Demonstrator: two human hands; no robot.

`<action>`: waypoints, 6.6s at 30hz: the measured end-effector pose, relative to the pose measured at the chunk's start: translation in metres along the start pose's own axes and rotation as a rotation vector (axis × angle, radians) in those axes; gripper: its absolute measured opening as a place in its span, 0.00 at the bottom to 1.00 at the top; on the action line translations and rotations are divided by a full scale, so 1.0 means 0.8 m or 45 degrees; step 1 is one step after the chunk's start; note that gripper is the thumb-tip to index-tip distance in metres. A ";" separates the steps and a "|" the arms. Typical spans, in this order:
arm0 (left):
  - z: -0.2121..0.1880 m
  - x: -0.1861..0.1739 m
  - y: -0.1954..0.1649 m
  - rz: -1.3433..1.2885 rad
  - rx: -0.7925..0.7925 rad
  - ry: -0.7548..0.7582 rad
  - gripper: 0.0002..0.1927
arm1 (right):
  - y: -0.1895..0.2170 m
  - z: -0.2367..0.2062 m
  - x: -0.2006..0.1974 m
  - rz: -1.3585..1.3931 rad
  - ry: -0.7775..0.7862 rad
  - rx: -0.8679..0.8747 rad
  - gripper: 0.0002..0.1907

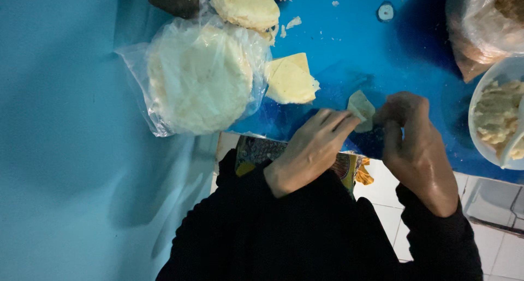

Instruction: The person picks up thin triangular pastry wrappers from a stack on a blue table, places filling from a bowl onto a wrapper, and folds the wrapper over the filling by hand, setting the folded piece aside and repeating the cycle.

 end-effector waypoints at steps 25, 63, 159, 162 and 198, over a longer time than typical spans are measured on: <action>0.019 -0.008 0.004 0.408 0.211 -0.154 0.12 | -0.018 0.019 0.016 -0.125 0.140 -0.126 0.20; 0.025 -0.007 -0.008 0.904 0.225 0.165 0.20 | -0.007 -0.004 0.030 -0.450 0.007 -0.448 0.22; -0.043 -0.009 0.027 0.132 0.219 -0.079 0.17 | -0.012 -0.001 0.007 -1.178 0.236 -0.407 0.32; -0.043 -0.008 0.027 0.143 0.216 -0.073 0.17 | -0.012 -0.005 0.012 -0.893 0.303 -0.368 0.33; -0.050 0.002 0.026 0.151 0.210 -0.081 0.17 | -0.019 -0.001 0.022 -0.974 0.068 -0.461 0.26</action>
Point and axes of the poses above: each hand's wrist, its own z-axis towards the middle knuckle, its own x-axis out of the palm, y = z × x, the point moved 5 cm from there along z, towards the middle knuckle, and after that the axes turned 15 degrees about z, right-handed, at the moved point
